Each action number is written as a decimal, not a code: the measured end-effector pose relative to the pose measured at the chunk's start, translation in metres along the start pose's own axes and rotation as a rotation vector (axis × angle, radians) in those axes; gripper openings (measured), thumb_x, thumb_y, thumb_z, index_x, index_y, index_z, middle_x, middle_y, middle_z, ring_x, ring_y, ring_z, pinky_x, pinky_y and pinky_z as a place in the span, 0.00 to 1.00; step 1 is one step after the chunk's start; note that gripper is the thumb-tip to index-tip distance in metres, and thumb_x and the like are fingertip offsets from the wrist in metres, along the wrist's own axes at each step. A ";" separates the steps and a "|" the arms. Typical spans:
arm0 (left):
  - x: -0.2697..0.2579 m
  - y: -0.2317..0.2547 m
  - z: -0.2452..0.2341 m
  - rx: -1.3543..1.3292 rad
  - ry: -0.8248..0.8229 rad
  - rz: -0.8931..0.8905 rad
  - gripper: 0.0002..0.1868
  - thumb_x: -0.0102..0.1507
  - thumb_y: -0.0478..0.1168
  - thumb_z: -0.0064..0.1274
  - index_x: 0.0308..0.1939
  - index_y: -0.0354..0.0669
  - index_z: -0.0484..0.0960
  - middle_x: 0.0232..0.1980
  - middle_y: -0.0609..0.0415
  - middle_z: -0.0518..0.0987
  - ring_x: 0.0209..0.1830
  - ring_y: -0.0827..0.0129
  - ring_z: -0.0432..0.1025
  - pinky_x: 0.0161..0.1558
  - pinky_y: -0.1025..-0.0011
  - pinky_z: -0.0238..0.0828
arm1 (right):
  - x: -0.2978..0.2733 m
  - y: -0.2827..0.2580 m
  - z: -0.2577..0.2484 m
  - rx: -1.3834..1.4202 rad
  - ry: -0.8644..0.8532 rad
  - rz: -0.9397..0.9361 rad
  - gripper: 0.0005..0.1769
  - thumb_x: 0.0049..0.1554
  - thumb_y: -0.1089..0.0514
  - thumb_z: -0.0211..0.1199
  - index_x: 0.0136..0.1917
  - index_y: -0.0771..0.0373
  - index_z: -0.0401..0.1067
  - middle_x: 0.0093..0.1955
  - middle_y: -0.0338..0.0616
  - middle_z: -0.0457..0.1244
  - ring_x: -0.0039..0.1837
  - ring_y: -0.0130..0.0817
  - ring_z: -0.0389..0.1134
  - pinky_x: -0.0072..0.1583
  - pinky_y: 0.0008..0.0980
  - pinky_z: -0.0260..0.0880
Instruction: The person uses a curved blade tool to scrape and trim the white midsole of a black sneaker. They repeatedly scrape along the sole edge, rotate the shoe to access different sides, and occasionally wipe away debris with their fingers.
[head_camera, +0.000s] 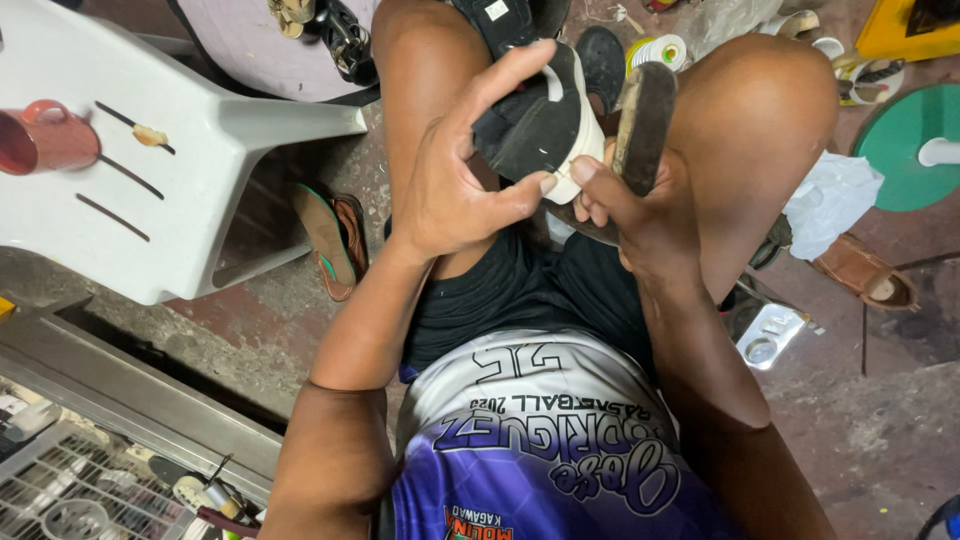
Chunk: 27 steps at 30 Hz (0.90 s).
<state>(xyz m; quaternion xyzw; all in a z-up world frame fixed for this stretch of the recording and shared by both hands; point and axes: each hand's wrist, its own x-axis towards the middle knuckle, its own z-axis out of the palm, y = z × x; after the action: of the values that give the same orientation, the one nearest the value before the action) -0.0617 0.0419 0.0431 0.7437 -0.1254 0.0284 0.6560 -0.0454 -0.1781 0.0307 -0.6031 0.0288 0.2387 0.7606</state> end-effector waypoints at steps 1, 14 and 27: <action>0.000 0.000 0.000 0.001 -0.013 0.004 0.40 0.62 0.32 0.66 0.75 0.38 0.65 0.76 0.52 0.69 0.76 0.67 0.64 0.78 0.73 0.55 | -0.002 0.000 0.000 0.024 0.001 0.042 0.10 0.62 0.62 0.64 0.39 0.62 0.68 0.32 0.39 0.62 0.35 0.25 0.63 0.41 0.26 0.64; -0.009 -0.001 0.004 -0.055 -0.039 -0.094 0.40 0.62 0.30 0.64 0.76 0.43 0.64 0.75 0.51 0.71 0.74 0.64 0.68 0.77 0.72 0.60 | 0.000 0.002 -0.008 -0.143 -0.091 0.071 0.05 0.64 0.61 0.65 0.48 0.64 0.71 0.37 0.38 0.64 0.39 0.22 0.64 0.43 0.23 0.65; 0.000 0.009 -0.007 0.037 -0.128 -0.143 0.37 0.63 0.33 0.60 0.76 0.45 0.65 0.73 0.51 0.74 0.72 0.61 0.73 0.76 0.69 0.67 | 0.003 -0.003 -0.005 -0.351 -0.052 0.063 0.09 0.65 0.58 0.65 0.45 0.65 0.74 0.35 0.37 0.66 0.37 0.21 0.65 0.41 0.22 0.63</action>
<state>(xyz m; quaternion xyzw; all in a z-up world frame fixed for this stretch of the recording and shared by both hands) -0.0625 0.0480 0.0529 0.7631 -0.1132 -0.0638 0.6331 -0.0406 -0.1823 0.0308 -0.7189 -0.0140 0.2793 0.6363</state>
